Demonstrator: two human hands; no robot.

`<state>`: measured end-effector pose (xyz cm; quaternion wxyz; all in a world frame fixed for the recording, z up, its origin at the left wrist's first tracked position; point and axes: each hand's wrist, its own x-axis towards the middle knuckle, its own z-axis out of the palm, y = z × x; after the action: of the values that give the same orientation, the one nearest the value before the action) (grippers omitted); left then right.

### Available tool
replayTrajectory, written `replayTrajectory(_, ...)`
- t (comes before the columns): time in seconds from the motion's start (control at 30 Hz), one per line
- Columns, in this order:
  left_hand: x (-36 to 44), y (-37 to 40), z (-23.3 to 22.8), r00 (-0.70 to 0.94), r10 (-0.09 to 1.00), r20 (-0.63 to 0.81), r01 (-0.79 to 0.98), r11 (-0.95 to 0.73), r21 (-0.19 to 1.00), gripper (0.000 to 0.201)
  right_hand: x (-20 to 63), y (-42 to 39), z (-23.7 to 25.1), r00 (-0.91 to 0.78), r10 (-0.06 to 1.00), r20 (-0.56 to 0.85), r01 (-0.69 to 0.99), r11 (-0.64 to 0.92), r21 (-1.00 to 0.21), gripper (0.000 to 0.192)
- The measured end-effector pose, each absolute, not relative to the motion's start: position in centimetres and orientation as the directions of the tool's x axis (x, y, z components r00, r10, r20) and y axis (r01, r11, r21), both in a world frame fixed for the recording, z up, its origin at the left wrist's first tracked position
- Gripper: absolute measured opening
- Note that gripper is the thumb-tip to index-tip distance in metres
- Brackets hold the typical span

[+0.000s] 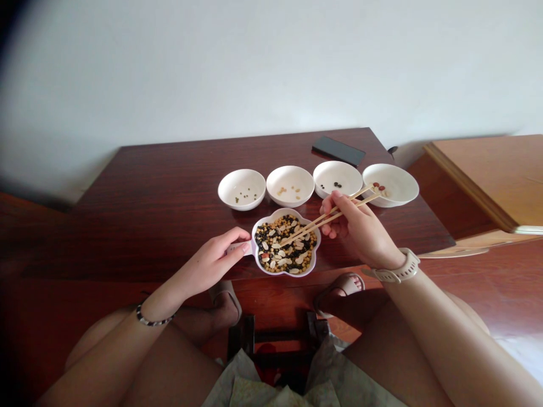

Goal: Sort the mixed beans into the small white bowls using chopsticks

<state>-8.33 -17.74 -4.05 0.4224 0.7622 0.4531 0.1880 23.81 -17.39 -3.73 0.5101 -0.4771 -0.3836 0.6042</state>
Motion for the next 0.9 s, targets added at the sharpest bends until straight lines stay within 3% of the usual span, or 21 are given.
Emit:
replayTrajectory(0.23, -8.1, -17.7, -4.3, 0.515, 0.850, -0.112, 0.529, -0.212, 0.822, 0.026, 24.7, -17.4, -3.2, -0.041, 0.988, -0.149, -0.258, -0.155, -0.954, 0.035)
replayTrajectory(0.5, -8.1, -17.7, -4.3, 0.517, 0.848, -0.115, 0.529, -0.210, 0.822, 0.027, 24.8, -17.5, -3.3, -0.124, 0.962, -0.242, -0.213, -0.264, -0.941, 0.032)
replayTrajectory(0.9, -8.0, -17.6, -4.1, 0.518, 0.847, -0.117, 0.530, -0.211, 0.821, 0.026, 23.6, -17.6, -4.0, -0.090, 0.981, -0.175, -0.152, -0.187, -0.971, 0.041)
